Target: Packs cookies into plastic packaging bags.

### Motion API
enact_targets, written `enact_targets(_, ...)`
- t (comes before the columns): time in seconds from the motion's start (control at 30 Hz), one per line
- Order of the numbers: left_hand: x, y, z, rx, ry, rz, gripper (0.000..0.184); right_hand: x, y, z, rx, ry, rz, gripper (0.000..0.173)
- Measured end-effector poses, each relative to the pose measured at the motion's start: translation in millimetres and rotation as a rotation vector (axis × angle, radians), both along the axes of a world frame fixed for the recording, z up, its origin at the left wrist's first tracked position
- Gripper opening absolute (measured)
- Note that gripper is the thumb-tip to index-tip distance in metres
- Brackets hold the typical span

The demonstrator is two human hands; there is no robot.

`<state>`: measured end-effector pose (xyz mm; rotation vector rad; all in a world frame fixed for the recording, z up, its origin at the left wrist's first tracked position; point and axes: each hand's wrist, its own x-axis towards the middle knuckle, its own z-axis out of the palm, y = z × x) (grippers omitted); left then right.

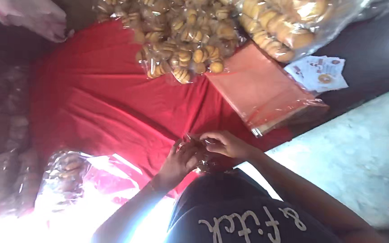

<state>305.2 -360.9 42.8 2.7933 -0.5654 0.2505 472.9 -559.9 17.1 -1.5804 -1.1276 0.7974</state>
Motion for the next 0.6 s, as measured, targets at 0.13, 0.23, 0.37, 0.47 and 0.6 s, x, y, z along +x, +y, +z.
enact_targets(0.13, -25.6, -7.4, -30.1, -0.267, -0.093, 0.157, 0.026, -26.1, -16.3, -23.7, 0.128, 0.006, 0.107, 0.118)
enact_targets(0.23, -21.0, -26.1, -40.2, -0.403, -0.134, 0.221, 0.026, -62.0, -7.1, -43.6, 0.178, -0.131, -0.100, 0.116)
enact_targets(0.37, -29.9, -21.4, -38.9, -0.726, -0.073, 0.299, 0.047, -83.3, 9.8, -74.9, 0.232, -0.274, -0.312, 0.087)
enact_targets(0.47, -50.8, 19.9, -41.4, -0.777, 0.096, 0.411, 0.061, -85.9, 9.1, -75.5, 0.169, -0.322, -0.324, 0.086)
enact_targets(0.6, -44.9, 44.3, -63.6, -0.589, 0.149, 0.278, 0.062, -83.7, 5.1, -73.6, 0.113, -0.341, -0.275, 0.102)
